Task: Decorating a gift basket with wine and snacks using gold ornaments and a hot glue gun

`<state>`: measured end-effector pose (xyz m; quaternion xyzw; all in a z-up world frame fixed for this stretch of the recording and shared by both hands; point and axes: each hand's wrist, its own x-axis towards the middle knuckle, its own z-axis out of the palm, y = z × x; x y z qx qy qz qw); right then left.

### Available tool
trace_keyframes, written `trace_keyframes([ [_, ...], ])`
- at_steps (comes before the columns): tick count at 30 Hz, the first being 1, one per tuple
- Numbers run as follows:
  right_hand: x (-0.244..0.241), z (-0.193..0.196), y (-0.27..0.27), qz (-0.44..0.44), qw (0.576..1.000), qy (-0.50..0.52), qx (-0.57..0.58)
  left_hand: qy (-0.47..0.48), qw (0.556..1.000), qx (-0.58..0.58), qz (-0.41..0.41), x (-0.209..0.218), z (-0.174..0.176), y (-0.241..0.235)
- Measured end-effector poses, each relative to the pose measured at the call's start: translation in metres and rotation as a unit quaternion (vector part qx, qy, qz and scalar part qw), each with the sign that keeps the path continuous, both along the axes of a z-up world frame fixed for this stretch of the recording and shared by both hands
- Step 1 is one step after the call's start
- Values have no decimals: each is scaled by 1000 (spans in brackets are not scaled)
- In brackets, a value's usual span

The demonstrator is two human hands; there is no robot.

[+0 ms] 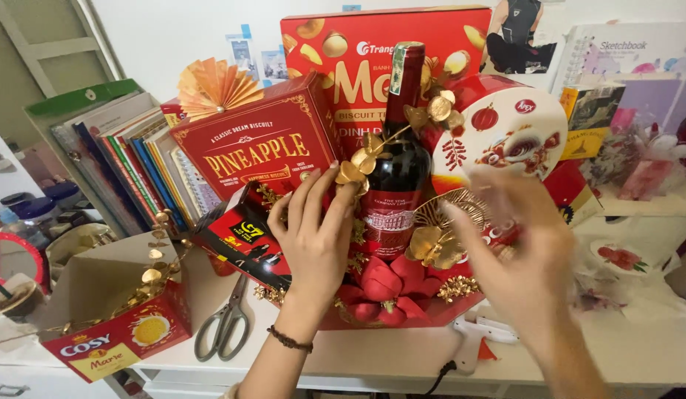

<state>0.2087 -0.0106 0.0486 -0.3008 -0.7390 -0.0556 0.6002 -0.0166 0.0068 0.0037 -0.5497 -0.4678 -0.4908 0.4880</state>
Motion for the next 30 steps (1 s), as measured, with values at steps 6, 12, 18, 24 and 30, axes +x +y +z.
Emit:
trace_keyframes([
  [6,90,-343,33,-329,818,238,-408,16,1000,-9,0,-8,-7,4],
  [12,95,-359,24,-332,800,167,-470,28,1000,4,7,-6,-5,4],
  [18,49,-302,32,-422,817,-5,-393,40,999,7,22,-3,-2,-2],
  [24,31,-346,77,-398,754,-111,-511,40,999,-7,11,-10,-4,2],
  [30,92,-400,96,-385,828,-230,-336,7,1000,11,-4,-12,-13,20],
])
